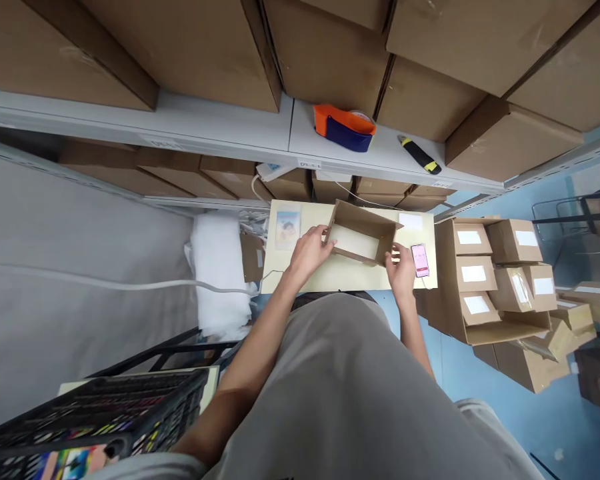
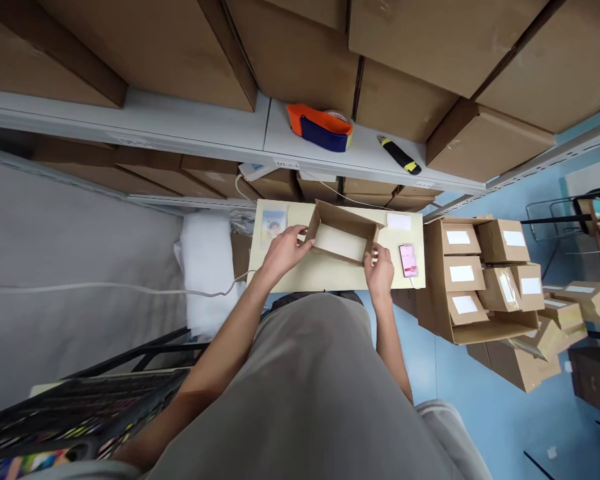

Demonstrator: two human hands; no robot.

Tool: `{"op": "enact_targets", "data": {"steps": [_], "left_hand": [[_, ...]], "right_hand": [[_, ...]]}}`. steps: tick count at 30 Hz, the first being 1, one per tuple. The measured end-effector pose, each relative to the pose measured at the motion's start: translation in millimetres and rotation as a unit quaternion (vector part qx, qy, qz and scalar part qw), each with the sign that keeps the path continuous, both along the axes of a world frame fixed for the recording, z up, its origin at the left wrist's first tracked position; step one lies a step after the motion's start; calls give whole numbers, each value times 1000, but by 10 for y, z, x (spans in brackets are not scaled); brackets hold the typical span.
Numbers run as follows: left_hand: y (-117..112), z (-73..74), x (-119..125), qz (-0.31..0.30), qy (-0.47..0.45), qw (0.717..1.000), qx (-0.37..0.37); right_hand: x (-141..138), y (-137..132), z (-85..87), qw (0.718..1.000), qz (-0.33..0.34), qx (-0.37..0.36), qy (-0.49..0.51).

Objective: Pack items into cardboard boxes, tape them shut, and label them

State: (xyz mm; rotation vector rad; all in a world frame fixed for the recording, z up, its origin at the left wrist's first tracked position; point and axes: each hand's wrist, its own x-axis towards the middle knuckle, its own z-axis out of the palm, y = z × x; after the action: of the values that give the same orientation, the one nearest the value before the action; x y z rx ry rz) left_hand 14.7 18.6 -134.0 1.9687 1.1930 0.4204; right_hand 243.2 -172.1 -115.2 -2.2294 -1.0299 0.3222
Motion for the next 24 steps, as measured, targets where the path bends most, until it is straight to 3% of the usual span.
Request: {"op": "enact_targets", "data": {"steps": [6,11,18,24], "left_hand": [[-346,-18,14,-42,52,998,7],[-392,11,7,-68,70,995,5],[-405,4,53,-101,86,991,8],[-294,54,149,-83,123,988,38]], "right_hand": [[57,121,-178,993,109,-34,2],[283,152,-217,982,179,-43,40],[689,-59,-148,944,301,-76,111],[817,75,-218,958,268,-72,71]]}}
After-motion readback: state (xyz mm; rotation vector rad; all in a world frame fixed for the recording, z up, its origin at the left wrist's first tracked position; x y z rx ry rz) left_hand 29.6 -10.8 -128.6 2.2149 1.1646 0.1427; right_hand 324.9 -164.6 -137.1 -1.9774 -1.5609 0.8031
